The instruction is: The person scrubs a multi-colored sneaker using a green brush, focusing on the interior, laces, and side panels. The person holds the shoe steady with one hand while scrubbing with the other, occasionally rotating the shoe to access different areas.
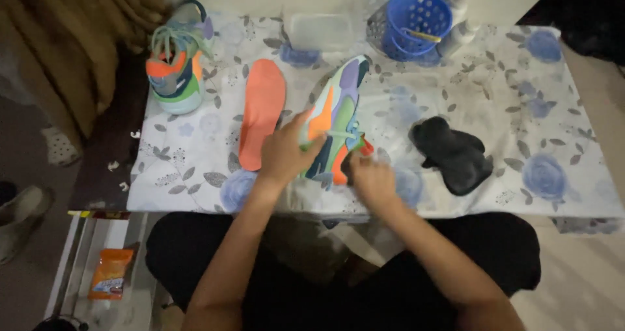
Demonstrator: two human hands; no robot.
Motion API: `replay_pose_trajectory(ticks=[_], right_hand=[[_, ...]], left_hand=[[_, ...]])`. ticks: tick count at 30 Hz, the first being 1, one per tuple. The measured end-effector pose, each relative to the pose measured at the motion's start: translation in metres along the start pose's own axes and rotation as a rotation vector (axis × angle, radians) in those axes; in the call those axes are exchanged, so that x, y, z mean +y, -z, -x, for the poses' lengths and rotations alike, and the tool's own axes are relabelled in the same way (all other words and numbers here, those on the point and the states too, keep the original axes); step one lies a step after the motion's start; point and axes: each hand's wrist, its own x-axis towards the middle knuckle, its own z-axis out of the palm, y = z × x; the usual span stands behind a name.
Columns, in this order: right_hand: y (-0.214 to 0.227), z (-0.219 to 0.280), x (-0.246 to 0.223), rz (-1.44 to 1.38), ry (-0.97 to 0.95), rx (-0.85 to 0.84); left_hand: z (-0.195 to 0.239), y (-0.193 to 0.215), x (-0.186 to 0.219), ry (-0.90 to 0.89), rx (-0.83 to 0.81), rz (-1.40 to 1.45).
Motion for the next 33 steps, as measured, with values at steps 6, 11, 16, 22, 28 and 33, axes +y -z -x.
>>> replay_pose_trajectory(ticks=[6,11,16,22,28,33], right_hand=[[-0.01,-0.025,0.008,-0.294,-0.087,-0.212],[0.079,-0.003,0.004,-0.358,-0.018,-0.205],[0.006,-0.014,0.003,-0.025,-0.073,-0.042],[0.072,0.014,-0.006,-0.319,-0.022,-0.218],[0.028,0.002,-0.011,-0.108,-0.075,-0.085],[0.037,-0.009,-0.009,-0.303,-0.102,-0.179]], left_hand=[[-0.005,0.012,0.006,0.149,-0.082,0.1],[-0.004,0.012,0.006,0.109,-0.127,0.074],[-0.002,0.009,0.001,0.013,-0.11,0.036],[0.0,0.013,0.007,0.089,-0.117,0.067],[0.001,0.016,0.006,0.078,-0.178,0.074],[-0.002,0.016,0.007,0.157,-0.147,0.142]])
